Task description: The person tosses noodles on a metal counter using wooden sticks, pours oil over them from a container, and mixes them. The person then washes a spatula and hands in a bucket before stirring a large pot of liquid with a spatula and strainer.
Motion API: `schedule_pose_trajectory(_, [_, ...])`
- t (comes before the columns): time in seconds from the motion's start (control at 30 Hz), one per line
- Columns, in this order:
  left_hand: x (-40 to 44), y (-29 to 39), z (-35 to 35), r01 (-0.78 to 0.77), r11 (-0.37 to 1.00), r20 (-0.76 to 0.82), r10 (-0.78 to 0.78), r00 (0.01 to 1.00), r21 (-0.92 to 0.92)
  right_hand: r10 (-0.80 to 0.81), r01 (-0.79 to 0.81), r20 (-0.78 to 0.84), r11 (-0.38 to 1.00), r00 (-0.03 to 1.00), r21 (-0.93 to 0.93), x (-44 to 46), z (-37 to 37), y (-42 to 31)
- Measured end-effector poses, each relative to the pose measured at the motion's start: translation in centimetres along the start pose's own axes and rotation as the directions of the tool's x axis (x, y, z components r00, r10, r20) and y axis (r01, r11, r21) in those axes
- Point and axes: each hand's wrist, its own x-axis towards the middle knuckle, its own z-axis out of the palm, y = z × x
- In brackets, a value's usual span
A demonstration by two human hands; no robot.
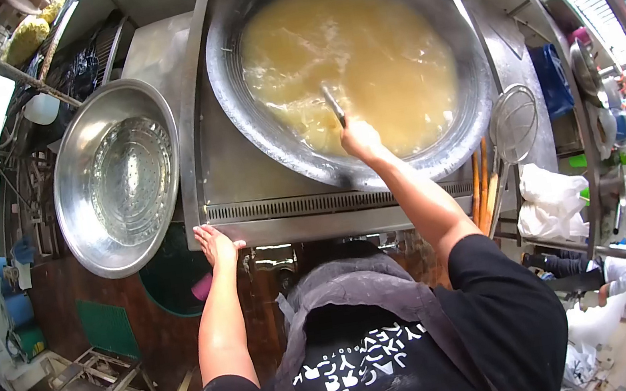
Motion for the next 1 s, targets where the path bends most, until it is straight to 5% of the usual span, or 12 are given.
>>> schedule_pose_trajectory(0.3, [-0.4, 0.8, -0.9, 0.029, 1.0, 0.031, -0.029, 0.999, -0.002, 0.108, -0.102, -0.113, 0.993, 0.988, 0.054, 18.1, -5.3, -0.5])
schedule_pose_trajectory(0.4, [-0.3, 0.3, -0.5, 0.005, 1.0, 0.018, -0.005, 1.0, -0.004, 0.093, -0.069, -0.102, 0.974, 0.99, 0.217, 20.9, -8.4, 2.1])
schedule_pose_trajectory(0.43, [-0.3, 0.2, -0.4, -0.001, 1.0, 0.009, 0.001, 1.0, -0.011, 0.208, -0.208, 0.048, 0.871, 0.977, 0.446, 19.3, -11.0, 2.1])
schedule_pose_trajectory(0.5, [-0.5, 0.0, -0.1, -0.011, 1.0, 0.003, 0.011, 1.0, -0.024, 0.112, -0.146, 0.096, 0.641, 0.989, 0.754, 16.9, -13.6, 4.0])
schedule_pose_trajectory(0.7, [-1.0, 0.0, -0.7, -0.013, 0.998, -0.015, 0.012, 1.0, -0.068, -0.055, -0.069, 0.072, 0.046, 0.996, 0.997, -2.5, -12.8, 7.4])
schedule_pose_trajectory(0.73, [-1.3, 0.1, -0.7, -0.015, 0.998, -0.026, 0.013, 1.0, -0.067, -0.06, -0.203, 0.214, 0.151, 0.975, 0.967, -5.6, -12.1, 7.7])
schedule_pose_trajectory(0.77, [-2.0, -0.1, -0.7, -0.014, 0.998, -0.032, 0.012, 0.999, -0.063, 0.119, -0.233, 0.205, 0.325, 0.971, 0.917, -7.4, -10.2, 7.8])
schedule_pose_trajectory(0.83, [-4.1, 0.7, -1.0, -0.005, 0.999, -0.096, 0.002, 0.995, -0.04, 0.139, -0.171, 0.112, 0.55, 0.984, 0.817, -10.5, -8.8, 7.8])
schedule_pose_trajectory(0.97, [-8.4, 2.2, 2.5, -0.259, 0.958, -0.347, 0.203, 0.916, -0.121, 0.044, -0.295, 0.294, 0.015, 0.955, 0.956, -16.4, -8.6, 8.9])
schedule_pose_trajectory(1.0, [-9.3, 2.7, 2.9, -0.333, 0.928, -0.368, 0.253, 0.895, -0.17, 0.074, -0.259, 0.249, 0.185, 0.966, 0.948, -17.8, -8.0, 9.4])
